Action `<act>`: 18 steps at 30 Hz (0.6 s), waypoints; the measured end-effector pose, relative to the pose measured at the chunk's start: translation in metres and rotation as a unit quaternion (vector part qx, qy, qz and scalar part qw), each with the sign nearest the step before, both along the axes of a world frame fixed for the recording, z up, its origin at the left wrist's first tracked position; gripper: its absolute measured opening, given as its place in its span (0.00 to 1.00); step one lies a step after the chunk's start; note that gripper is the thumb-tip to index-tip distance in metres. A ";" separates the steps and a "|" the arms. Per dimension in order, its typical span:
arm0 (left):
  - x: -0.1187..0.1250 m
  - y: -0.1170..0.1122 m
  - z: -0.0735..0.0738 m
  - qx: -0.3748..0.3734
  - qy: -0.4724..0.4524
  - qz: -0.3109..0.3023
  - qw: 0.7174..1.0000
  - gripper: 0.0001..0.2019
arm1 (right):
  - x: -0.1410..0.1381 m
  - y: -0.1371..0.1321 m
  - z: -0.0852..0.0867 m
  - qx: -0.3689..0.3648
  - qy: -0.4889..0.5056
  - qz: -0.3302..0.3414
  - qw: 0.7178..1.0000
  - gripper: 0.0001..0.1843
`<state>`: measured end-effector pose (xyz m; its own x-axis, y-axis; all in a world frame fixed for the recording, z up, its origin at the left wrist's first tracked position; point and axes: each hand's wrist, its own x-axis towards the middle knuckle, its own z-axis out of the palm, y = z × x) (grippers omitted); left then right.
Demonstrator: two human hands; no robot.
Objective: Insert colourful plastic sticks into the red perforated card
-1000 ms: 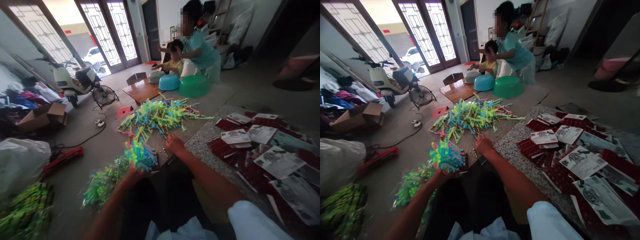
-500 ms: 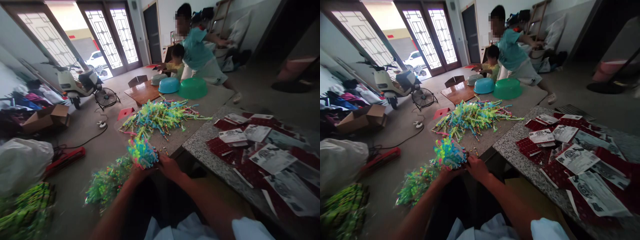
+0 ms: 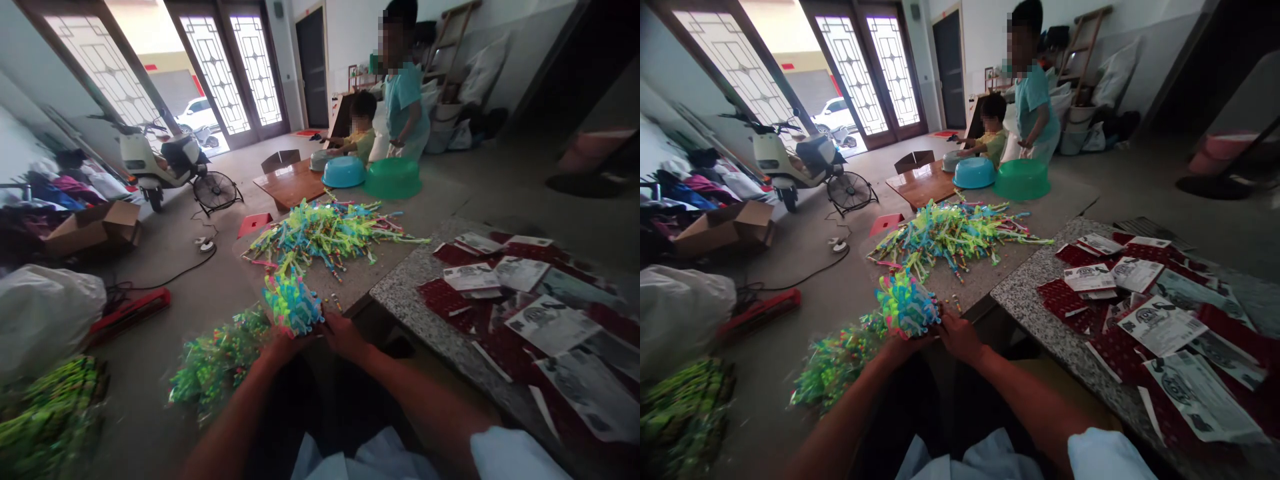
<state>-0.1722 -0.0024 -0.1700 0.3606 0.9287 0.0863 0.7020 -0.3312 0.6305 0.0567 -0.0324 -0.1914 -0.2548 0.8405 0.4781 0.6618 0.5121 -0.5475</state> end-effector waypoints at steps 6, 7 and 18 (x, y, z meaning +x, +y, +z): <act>0.003 -0.004 0.006 0.028 0.008 -0.007 1.000 0.23 | -0.002 -0.002 -0.008 -0.030 0.011 -0.022 0.999 0.09; 0.004 -0.004 0.006 0.033 0.011 -0.003 0.999 0.23 | -0.003 -0.002 -0.009 -0.031 0.006 -0.027 0.999 0.10; 0.011 -0.003 0.013 0.024 0.012 -0.003 1.000 0.22 | -0.004 -0.003 0.007 -0.020 0.024 -0.026 0.999 0.11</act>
